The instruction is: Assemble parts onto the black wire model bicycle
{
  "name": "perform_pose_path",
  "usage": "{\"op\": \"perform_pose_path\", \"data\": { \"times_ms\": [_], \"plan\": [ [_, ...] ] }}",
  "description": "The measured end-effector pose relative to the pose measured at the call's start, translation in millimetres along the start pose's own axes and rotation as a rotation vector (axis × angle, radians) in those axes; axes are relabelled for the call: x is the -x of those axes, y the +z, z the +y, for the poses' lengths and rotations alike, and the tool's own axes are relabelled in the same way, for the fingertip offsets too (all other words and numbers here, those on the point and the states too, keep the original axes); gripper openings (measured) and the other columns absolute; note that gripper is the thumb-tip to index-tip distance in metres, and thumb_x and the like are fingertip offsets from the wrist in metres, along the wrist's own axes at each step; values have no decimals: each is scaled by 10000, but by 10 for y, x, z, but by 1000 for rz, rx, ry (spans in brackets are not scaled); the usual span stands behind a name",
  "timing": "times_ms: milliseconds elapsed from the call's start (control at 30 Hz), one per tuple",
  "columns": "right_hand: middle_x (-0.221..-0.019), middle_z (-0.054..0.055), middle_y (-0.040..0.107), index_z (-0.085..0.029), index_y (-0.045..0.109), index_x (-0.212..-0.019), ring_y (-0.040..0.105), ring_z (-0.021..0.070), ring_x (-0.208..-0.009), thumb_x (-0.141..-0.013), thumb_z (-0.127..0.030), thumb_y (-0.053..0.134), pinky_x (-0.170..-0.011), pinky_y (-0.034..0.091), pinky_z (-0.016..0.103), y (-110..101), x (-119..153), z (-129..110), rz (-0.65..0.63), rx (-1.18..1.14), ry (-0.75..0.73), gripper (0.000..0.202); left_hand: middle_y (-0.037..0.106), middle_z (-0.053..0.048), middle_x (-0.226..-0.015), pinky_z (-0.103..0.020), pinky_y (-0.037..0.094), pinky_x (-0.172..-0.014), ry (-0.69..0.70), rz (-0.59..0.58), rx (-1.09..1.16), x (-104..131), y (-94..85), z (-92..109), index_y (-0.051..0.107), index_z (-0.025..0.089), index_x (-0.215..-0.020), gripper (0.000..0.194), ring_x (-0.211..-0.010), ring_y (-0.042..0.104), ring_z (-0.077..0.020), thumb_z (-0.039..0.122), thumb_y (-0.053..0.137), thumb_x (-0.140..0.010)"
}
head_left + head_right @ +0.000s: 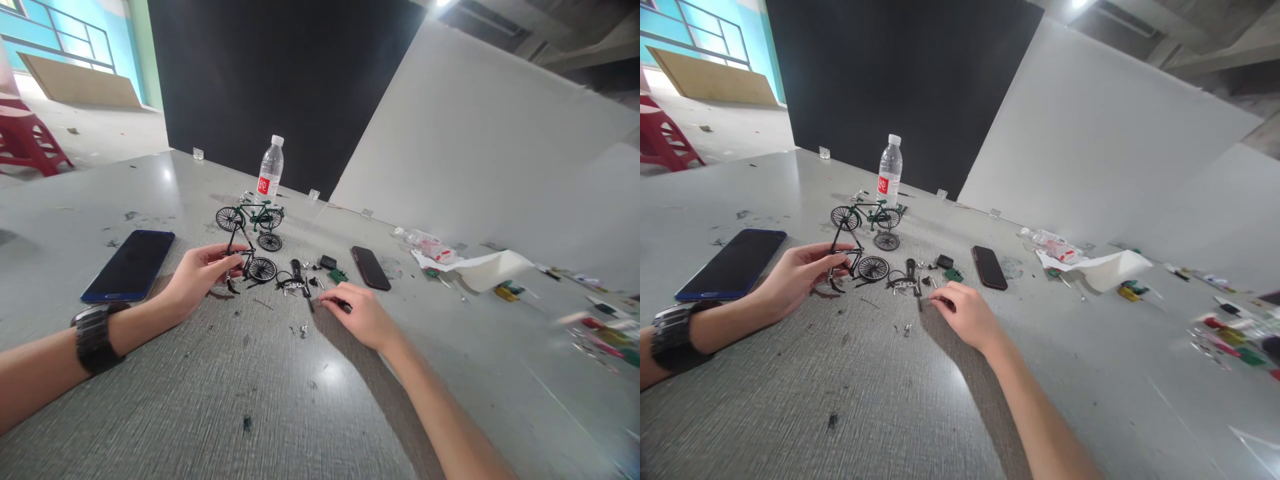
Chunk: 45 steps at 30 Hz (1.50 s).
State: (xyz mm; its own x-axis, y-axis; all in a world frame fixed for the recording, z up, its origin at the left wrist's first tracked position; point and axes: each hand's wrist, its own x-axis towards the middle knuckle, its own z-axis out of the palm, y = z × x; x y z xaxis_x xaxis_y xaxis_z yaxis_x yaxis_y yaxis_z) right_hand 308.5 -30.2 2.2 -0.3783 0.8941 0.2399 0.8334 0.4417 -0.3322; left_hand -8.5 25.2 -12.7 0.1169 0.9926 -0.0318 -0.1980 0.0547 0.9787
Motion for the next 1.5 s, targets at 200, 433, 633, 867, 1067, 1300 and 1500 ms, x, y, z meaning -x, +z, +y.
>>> {"op": "perform_pose_path", "data": {
  "times_ms": [200,433,633,867,1067,1300,1500],
  "plan": [
    [-884,28,709,-266,755,-1011,634,166,-756,-956,-266,557,-707,481,327,-53,11,60,-16,51,0,205,715,-49,-868,-228,440,-580,-10,-6,20,9,-11,-11,744,168,-1069,421,-748,671,-148,370,815,-708],
    [-909,27,715,-282,771,-1023,649,164,-783,-946,-230,551,-716,496,317,-9,21,66,-28,10,-11,240,706,-38,-837,-227,433,-567,-2,-11,3,0,-18,-8,749,169,-1055,395,-736,672,-143,359,805,-713],
    [-898,24,709,-287,774,-1017,646,165,-779,-948,-240,553,-723,503,324,-4,19,49,-28,-4,-20,236,717,-54,-862,-221,422,-542,0,-16,-7,1,4,11,744,166,-1060,386,-743,673,-148,352,794,-725],
    [-914,25,704,-321,774,-1047,652,173,-785,-954,-248,538,-723,508,334,-6,17,38,-56,-17,-10,264,733,-85,-866,-228,403,-505,33,-2,-75,11,13,25,752,161,-1049,352,-745,688,-174,351,760,-752],
    [-925,22,703,-309,775,-1023,653,168,-803,-954,-232,540,-735,506,327,-15,15,34,-63,-32,-10,257,733,-75,-866,-228,429,-532,26,-4,-56,6,12,12,749,167,-1055,366,-750,683,-170,356,777,-744],
    [-941,26,712,-285,762,-990,658,171,-835,-960,-230,545,-765,511,332,6,9,29,-48,-43,-16,226,730,-68,-840,-220,440,-535,31,-15,-65,8,-7,-6,749,169,-1059,350,-730,670,-154,342,778,-756],
    [-918,21,726,-274,756,-976,658,171,-822,-952,-249,554,-752,508,337,-18,0,7,-35,0,-23,205,735,-65,-866,-224,462,-564,45,-36,-102,3,-16,-17,743,183,-1084,354,-736,676,-155,357,762,-777]
  ]
}}
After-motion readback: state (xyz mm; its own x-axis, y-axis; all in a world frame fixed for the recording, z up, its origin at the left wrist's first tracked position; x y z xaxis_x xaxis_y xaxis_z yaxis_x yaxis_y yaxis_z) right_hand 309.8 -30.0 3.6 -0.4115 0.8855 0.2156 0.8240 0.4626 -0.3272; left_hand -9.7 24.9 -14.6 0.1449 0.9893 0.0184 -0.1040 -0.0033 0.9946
